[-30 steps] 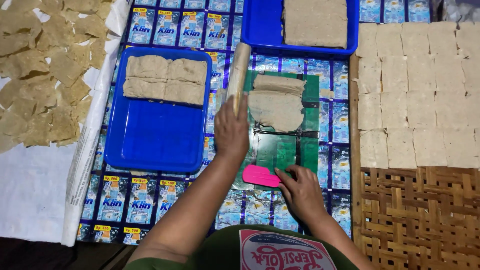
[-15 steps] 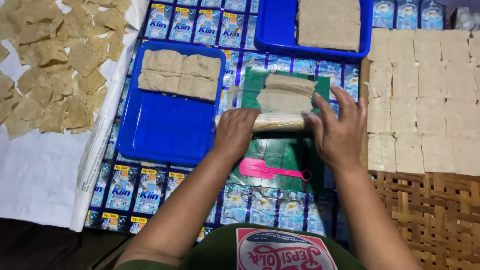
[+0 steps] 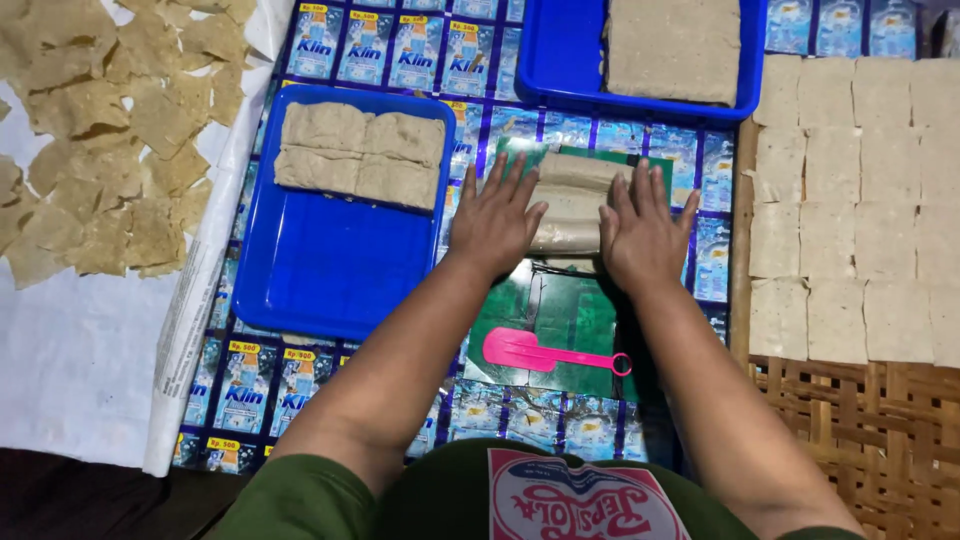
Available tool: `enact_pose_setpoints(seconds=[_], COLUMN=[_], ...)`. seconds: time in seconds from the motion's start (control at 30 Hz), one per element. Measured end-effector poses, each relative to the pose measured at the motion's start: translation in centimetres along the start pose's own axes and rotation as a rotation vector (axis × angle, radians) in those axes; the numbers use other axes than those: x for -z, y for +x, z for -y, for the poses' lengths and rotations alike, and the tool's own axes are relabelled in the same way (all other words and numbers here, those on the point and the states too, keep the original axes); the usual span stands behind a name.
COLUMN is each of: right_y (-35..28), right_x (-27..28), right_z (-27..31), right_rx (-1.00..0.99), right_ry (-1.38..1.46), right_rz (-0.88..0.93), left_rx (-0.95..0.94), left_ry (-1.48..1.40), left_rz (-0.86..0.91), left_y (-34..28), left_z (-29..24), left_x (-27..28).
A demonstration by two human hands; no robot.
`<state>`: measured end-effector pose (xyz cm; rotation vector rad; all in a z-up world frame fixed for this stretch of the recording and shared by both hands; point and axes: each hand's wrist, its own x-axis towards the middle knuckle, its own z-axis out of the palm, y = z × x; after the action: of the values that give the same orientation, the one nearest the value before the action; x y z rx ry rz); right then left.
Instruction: Rolling out dough and cutting it into small square pieces for cracker production.
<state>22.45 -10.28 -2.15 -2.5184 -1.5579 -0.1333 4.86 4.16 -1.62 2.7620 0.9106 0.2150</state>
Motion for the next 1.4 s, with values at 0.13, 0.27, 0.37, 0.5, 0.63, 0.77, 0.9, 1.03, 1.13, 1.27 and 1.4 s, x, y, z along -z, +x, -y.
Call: enact_pose_setpoints(seconds=[0.13,0.27,0.37,0.5,0.63,0.77,0.9,1.03,1.13,1.27,1.4], right_y=[1.3,-0.8,-3.9,-7.3,-5.9,-2.4,2.1,6.5,9.5,10.4,9.1], right_x=[-0.3,-0.7,-0.2,0.4,-0.1,0.3,0.1,0.9,1.7,1.7,1.4], right_z=[-0.5,-0.6,0.0,0.3,0.0,-0.1,-0.9,-1.5,-1.5,-2.0,-1.7], right_rx=[-0.038,-0.028,-0.029,-0.013,-0.013,-0.072,-0.119,-0.095,-0.131,-0.177,-0.152], right_ry=[0.041,0.031,0.080,0.119,0.137,0.110,0.102,0.129,0.146,0.158,0.147], right_rz=[0.014,0.011,0.023,-0.030,-0.068,-0.022,0.018,-0.002,0.062,0.078,0.064], left_rx=[0.021,-0.003,-0.062,-0.182,-0.059,0.045,0.106,0.152,0.205,0.253,0.242], left_ry=[-0.016,-0.007,-0.075,-0.070,0.115,-0.037,0.015,0.016,0.001,-0.055,0.042], left_rz=[-0.023,-0.012,0.002,-0.075,-0.199,-0.198,-0.162,-0.161,-0.081,-0.087,-0.017], left_y=[1.5,-0.7,-2.9,-5.9,-7.8,-4.4,0.7,5.2,8.0,9.2,7.2], left_z=[0.4,0.2,-0.1,-0.8,-0.9,-0.3,0.2,0.9,1.3,1.0,0.0], left_x=[-0.4,-0.7,-0.3,0.9,-1.0,-1.6,-1.1,-1.0,-0.2,0.7,2.2])
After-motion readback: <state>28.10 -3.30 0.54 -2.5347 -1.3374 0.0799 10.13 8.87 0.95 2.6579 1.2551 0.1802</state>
